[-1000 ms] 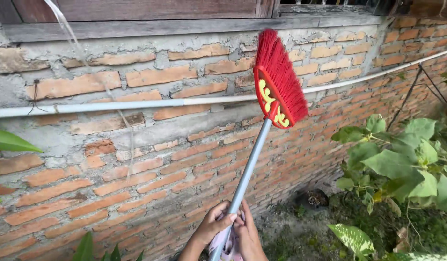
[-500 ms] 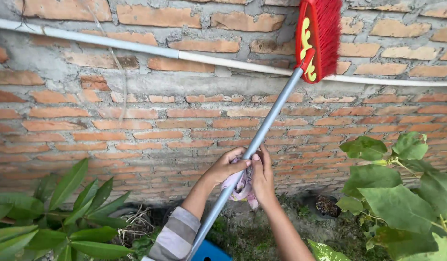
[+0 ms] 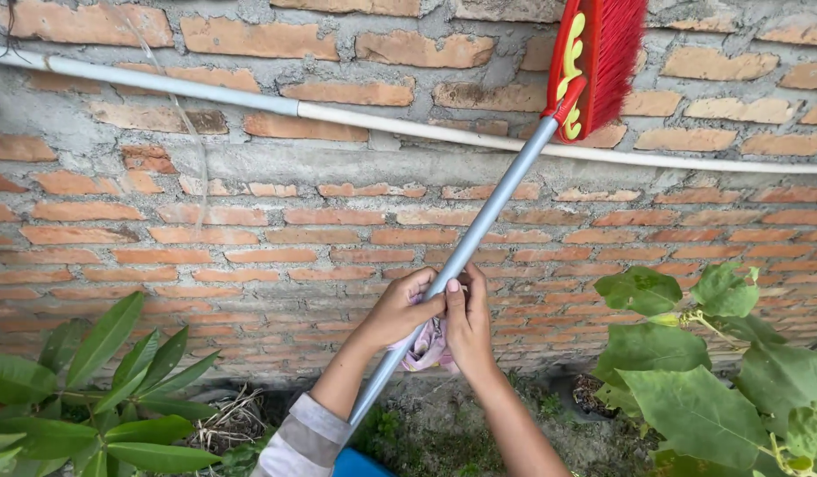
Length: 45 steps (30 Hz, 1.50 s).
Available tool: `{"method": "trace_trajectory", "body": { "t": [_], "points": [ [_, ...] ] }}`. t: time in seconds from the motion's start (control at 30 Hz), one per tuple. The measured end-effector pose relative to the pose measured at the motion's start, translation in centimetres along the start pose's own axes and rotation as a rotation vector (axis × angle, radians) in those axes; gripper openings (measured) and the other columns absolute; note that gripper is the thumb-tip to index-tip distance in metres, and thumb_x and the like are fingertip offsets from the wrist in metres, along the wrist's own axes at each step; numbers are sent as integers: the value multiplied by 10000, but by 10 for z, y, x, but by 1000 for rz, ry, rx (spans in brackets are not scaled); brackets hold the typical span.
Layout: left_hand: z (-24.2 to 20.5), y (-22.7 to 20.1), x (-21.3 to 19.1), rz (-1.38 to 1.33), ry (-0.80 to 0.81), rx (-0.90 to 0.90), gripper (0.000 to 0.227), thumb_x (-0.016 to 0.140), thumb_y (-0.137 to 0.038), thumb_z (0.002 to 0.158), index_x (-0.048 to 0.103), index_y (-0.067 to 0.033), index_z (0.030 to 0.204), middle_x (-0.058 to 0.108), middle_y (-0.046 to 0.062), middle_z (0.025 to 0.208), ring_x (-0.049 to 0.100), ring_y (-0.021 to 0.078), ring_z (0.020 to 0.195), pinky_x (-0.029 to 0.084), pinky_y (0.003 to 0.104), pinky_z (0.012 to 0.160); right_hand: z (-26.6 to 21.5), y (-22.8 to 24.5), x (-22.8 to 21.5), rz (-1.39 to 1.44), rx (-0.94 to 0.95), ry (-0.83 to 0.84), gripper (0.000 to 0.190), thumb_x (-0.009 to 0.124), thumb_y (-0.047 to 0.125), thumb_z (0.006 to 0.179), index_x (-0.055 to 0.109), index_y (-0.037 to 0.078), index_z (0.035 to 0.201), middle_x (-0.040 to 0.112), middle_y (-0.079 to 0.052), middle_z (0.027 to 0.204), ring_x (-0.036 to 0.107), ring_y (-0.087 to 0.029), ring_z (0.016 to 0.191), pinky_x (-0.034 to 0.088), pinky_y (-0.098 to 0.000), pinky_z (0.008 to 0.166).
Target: Cleaning window louver slats with a cloth and a broom in an outdoor area.
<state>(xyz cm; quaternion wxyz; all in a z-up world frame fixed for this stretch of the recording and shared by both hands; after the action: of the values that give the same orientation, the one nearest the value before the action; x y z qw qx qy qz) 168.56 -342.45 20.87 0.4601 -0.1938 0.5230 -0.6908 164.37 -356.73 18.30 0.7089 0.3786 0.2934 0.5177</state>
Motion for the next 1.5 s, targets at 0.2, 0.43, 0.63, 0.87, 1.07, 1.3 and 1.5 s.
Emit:
{"method": "trace_trajectory", "body": {
  "t": [0.2,0.43,0.63,0.87,1.07,1.3,1.5],
  "points": [
    [-1,-52,-15,192,-119,-12,267,699,-221,906,686,-20,1082,749,86,918,677,114,859,552,322,783,18,26,13,37,-32,30,451,479,258,1090,422,5,1459,579,-77,1069,557,-135,911,509,-294,776],
    [-3,-62,-20,311,-162,147,244,722,-215,879,624,-4,953,629,76,797,595,123,751,528,328,720,30,29,23,106,-236,-25,399,461,246,1109,412,-1,1419,567,-87,1104,552,-137,980,500,-302,867],
    [32,-75,-43,176,-167,58,210,704,-217,917,612,-31,946,574,23,686,508,66,661,459,307,590,69,34,37,36,-285,-43,392,453,252,1114,437,-18,1398,582,-102,1146,569,-154,1042,497,-325,932],
    [68,-63,-94,352,-116,217,298,748,-238,893,573,3,907,539,81,747,509,146,672,470,335,610,127,-11,68,30,-478,-87,426,468,350,1109,452,-9,1337,561,-106,1109,566,-155,987,512,-338,904],
    [112,-85,-135,213,-139,253,307,764,-266,870,628,-12,973,627,85,811,623,158,749,527,341,672,176,-8,97,153,-461,-76,423,463,357,1094,425,-5,1308,576,-99,1062,567,-151,917,525,-345,839],
    [177,-147,-158,251,-193,201,278,724,-259,895,623,-20,993,662,109,757,660,179,698,535,371,647,255,61,88,-29,-391,-132,432,409,370,1107,515,4,1310,633,-125,1105,601,-156,972,513,-339,885],
    [217,-171,-156,246,-270,230,247,690,-271,967,645,-28,990,702,111,750,692,185,670,539,382,614,281,91,58,-66,-334,266,714,551,424,1013,259,-15,1494,490,-204,1317,480,-285,1248,447,-391,1033]
  ]
}}
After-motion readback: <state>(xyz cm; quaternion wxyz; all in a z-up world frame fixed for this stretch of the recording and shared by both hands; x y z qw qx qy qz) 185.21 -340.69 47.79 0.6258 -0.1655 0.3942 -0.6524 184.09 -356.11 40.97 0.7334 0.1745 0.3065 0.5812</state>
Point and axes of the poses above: each hand's wrist, its own z-axis towards the middle knuckle, its own x-axis out of the palm, y = z × x, the point moved 1 cm from there along z, towards the middle knuckle
